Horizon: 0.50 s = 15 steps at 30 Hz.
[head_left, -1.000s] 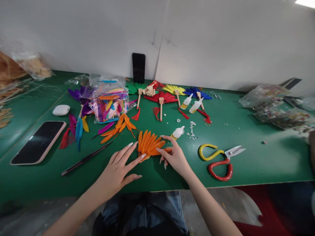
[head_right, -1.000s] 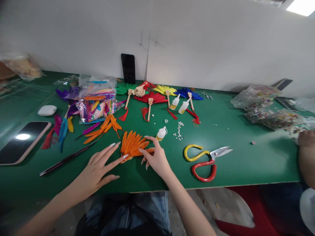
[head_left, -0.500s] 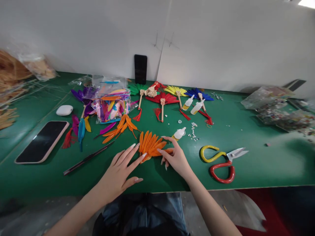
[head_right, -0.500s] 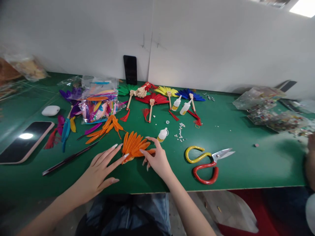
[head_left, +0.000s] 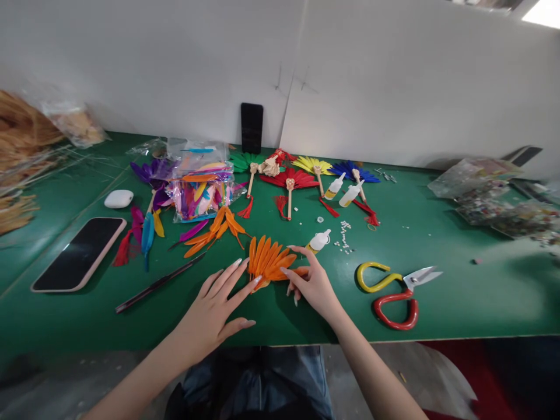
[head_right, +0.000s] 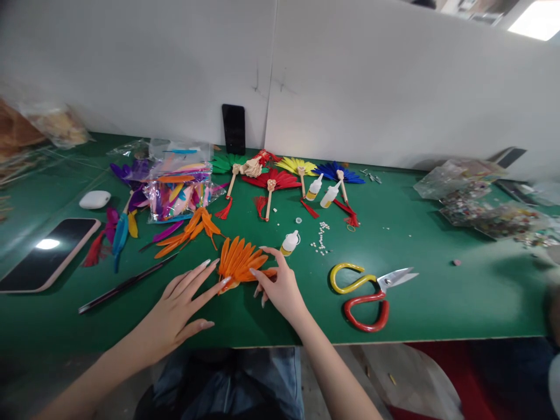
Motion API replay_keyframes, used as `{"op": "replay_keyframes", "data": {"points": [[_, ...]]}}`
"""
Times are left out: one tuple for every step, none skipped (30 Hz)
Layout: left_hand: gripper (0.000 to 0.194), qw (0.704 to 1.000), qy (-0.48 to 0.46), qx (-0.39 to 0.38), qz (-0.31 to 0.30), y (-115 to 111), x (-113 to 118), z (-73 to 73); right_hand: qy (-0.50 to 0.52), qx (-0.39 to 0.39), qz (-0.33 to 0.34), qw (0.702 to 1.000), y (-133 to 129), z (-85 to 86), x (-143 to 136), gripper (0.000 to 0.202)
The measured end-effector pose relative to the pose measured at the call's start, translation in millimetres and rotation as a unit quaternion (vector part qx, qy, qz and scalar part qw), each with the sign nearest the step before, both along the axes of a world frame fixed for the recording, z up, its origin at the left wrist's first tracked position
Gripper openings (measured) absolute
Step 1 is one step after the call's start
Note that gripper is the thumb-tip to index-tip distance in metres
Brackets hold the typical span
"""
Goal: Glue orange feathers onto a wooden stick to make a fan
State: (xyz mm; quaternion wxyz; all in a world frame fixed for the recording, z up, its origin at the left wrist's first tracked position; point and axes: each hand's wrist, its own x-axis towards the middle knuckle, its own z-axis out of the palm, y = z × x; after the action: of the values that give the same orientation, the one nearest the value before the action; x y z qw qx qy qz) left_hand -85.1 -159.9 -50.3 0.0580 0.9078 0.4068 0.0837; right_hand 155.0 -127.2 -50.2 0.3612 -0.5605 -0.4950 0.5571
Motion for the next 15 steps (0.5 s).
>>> {"op": "replay_keyframes", "data": {"points": [[0.065,1.0,0.0,-0.001,0.0,-0.2,-0.2,-0.3,0.001,-0.001,-0.001,1.0,-0.1,0.3,-0.1,0.054],[0.064,1.0,0.0,-0.002,0.001,-0.3,-0.4,-0.6,0.002,-0.001,-0.001,1.0,-0.2,0.6,-0.2,0.054],[0.064,1.0,-0.001,-0.003,0.002,-0.5,-0.6,-0.8,0.002,-0.002,0.001,1.0,-0.3,0.8,-0.3,0.054],[0.063,1.0,-0.002,-0.004,0.003,-0.6,-0.7,-0.9,0.001,-0.001,0.001,1.0,-0.4,1.1,-0.4,0.054],[0.063,1.0,-0.003,-0.004,0.003,-0.6,-0.8,-0.9,-0.001,0.0,0.001,1.0,-0.4,1.3,-0.5,0.054],[0.063,1.0,-0.004,-0.004,0.004,-0.7,-0.9,-0.8,-0.003,0.001,0.001,1.0,-0.4,1.4,-0.6,0.054],[0.063,1.0,-0.005,-0.003,0.005,-0.6,-0.9,-0.8,-0.006,0.002,0.001,1.0,-0.4,1.5,-0.7,0.054],[0.063,1.0,-0.005,-0.003,0.005,-0.6,-0.9,-0.8,-0.007,0.003,-0.001,1.0,-0.3,1.4,-0.7,0.054],[0.063,1.0,-0.005,-0.003,0.005,-0.4,-0.9,-1.0,-0.007,0.003,-0.002,1.0,-0.2,1.4,-0.7,0.054],[0.063,1.0,-0.004,-0.002,0.005,-0.3,-0.9,-1.3,-0.007,0.002,-0.002,1.0,-0.1,1.2,-0.6,0.054],[0.063,1.0,-0.003,-0.001,0.005,-0.1,-0.9,-1.8,-0.005,0.001,-0.002,1.0,-0.1,1.0,-0.6,0.054],[0.064,1.0,-0.002,-0.001,0.005,0.0,-0.9,-2.3,-0.004,0.0,-0.003,1.0,0.0,0.8,-0.6,0.055],[0.064,1.0,0.0,0.0,0.004,0.2,-1.0,-2.9,-0.003,-0.001,-0.005,1.0,0.0,0.5,-0.6,0.055],[0.064,1.0,0.001,0.0,0.004,0.2,-1.1,-3.5,-0.003,-0.002,-0.006,1.0,0.0,0.2,-0.7,0.055],[0.064,1.0,0.002,0.0,0.004,0.3,-1.2,-3.9,-0.003,-0.001,-0.007,1.0,0.0,-0.1,-0.8,0.054]]}}
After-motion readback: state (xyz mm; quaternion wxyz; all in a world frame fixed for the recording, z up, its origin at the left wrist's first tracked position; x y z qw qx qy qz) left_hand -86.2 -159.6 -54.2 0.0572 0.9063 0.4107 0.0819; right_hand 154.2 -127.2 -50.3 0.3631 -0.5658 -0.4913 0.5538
